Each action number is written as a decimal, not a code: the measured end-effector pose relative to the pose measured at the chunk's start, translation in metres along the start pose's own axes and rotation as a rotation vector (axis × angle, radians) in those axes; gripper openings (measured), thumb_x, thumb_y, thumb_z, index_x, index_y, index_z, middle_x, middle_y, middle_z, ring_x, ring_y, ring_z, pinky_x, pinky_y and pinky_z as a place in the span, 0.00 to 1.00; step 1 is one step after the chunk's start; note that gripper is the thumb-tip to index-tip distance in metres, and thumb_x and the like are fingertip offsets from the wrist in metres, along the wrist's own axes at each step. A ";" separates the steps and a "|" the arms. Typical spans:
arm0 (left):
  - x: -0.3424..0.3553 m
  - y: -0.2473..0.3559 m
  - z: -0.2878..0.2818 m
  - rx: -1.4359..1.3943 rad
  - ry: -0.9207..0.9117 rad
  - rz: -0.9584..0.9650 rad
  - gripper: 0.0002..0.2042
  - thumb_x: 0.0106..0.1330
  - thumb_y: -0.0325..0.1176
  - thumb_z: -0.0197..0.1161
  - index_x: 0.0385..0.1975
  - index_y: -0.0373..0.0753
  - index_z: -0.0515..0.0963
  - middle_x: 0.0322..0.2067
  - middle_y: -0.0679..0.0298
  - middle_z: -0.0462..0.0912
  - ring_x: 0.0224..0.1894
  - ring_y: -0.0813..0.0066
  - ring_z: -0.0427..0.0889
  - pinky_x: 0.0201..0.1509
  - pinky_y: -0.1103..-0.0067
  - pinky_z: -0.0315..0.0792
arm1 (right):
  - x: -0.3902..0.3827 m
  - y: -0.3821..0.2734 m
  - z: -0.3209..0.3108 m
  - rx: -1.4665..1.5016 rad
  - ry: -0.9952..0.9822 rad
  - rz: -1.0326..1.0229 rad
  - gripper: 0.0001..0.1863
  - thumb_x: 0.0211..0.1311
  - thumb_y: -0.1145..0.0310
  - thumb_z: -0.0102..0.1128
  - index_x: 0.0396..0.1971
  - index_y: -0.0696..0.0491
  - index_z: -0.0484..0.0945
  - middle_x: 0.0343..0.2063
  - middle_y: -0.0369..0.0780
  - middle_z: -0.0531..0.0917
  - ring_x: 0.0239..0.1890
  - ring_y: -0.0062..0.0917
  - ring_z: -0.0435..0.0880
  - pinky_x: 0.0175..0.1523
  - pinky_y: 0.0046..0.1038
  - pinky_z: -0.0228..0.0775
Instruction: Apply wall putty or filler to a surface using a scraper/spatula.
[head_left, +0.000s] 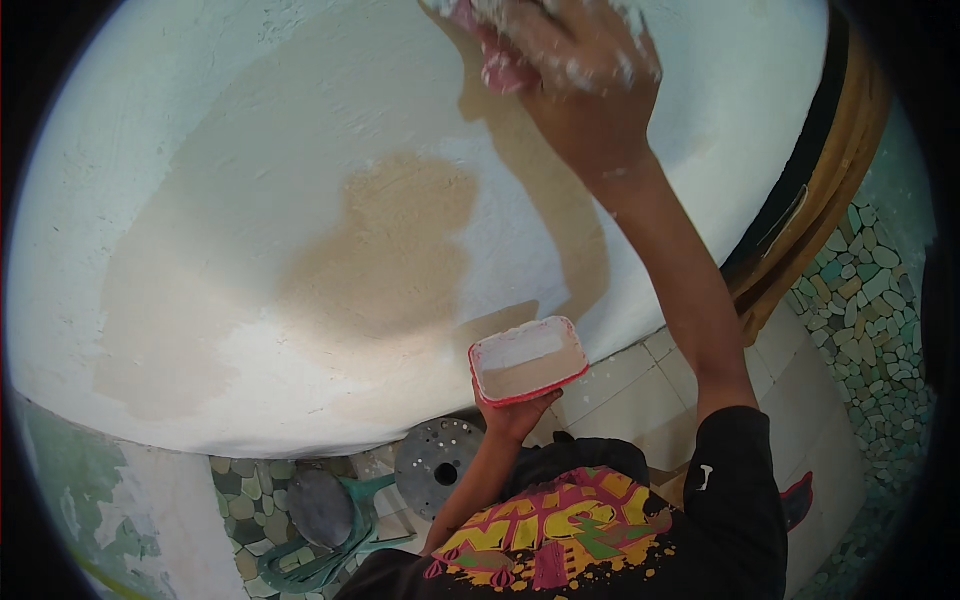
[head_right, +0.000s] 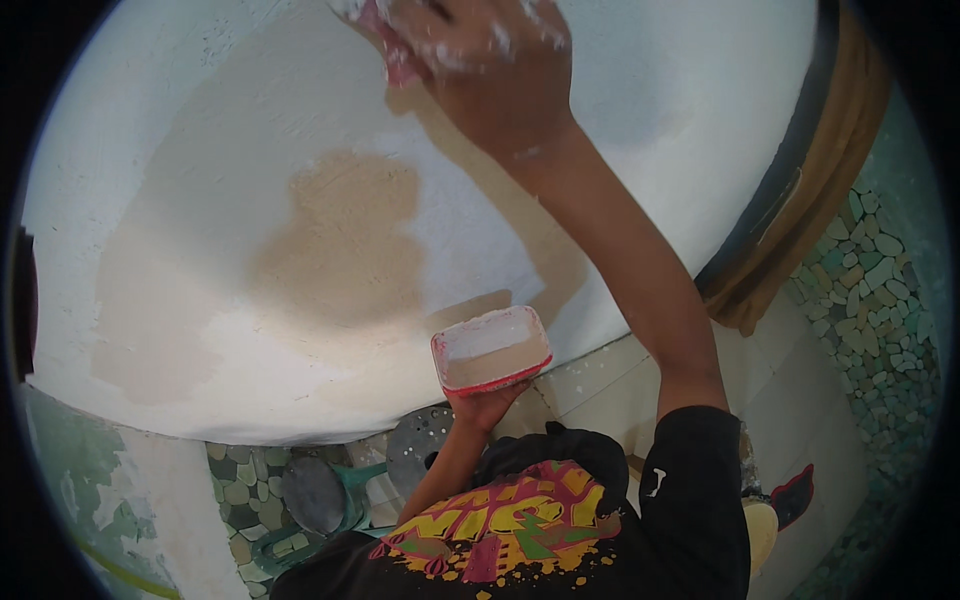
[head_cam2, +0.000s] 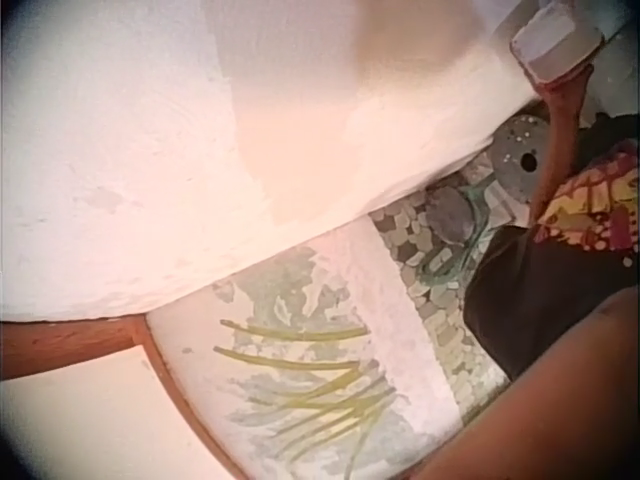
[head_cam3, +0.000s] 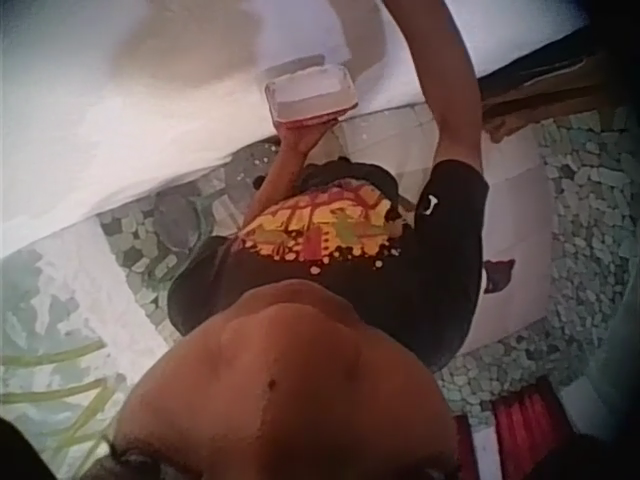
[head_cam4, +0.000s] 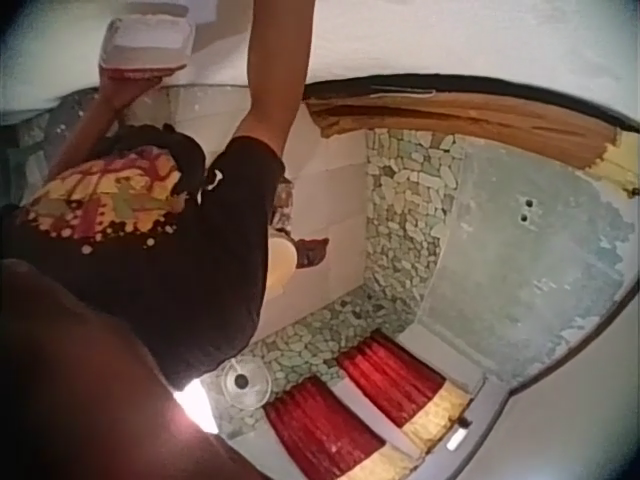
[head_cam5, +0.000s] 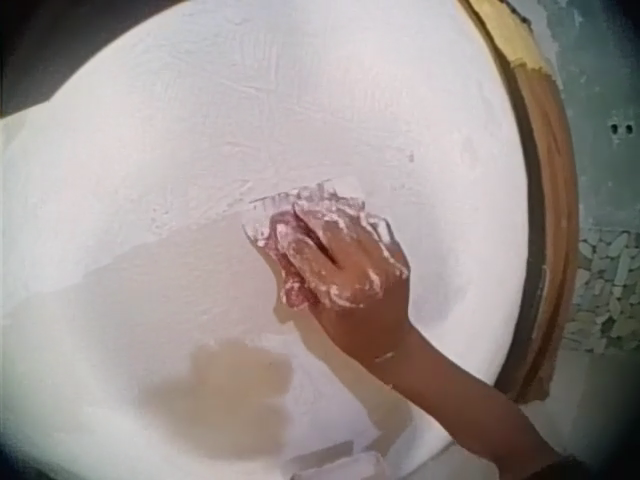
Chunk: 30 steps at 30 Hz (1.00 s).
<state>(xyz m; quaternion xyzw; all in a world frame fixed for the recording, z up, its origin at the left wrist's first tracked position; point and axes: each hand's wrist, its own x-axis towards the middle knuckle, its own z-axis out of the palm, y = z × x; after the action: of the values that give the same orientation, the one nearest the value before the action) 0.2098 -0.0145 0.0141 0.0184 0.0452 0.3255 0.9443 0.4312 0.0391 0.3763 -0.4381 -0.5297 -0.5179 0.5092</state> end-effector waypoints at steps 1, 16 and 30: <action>0.002 -0.002 0.003 0.007 0.021 -0.010 0.38 0.73 0.71 0.45 0.76 0.55 0.64 0.76 0.55 0.64 0.72 0.35 0.69 0.58 0.38 0.77 | -0.024 0.013 0.008 -0.111 -0.042 -0.034 0.16 0.53 0.64 0.75 0.44 0.44 0.91 0.48 0.36 0.90 0.54 0.32 0.88 0.57 0.38 0.77; 0.003 -0.001 -0.007 0.012 -0.146 0.041 0.42 0.71 0.74 0.44 0.79 0.54 0.60 0.78 0.55 0.61 0.75 0.37 0.66 0.64 0.39 0.74 | -0.001 0.005 0.026 0.180 0.458 -0.264 0.16 0.59 0.70 0.72 0.48 0.52 0.90 0.52 0.46 0.89 0.50 0.36 0.89 0.55 0.34 0.79; -0.022 0.007 -0.004 -0.015 -0.085 0.149 0.41 0.71 0.72 0.47 0.78 0.53 0.61 0.78 0.54 0.60 0.75 0.36 0.65 0.63 0.38 0.74 | -0.009 -0.047 -0.060 0.070 -0.493 -0.055 0.27 0.56 0.74 0.67 0.59 0.47 0.86 0.62 0.41 0.84 0.65 0.41 0.81 0.69 0.44 0.70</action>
<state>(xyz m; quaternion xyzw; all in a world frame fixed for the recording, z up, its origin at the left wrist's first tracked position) 0.1875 -0.0227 0.0127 0.0282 0.0013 0.3941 0.9186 0.3902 -0.0238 0.3587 -0.5187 -0.6673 -0.3904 0.3649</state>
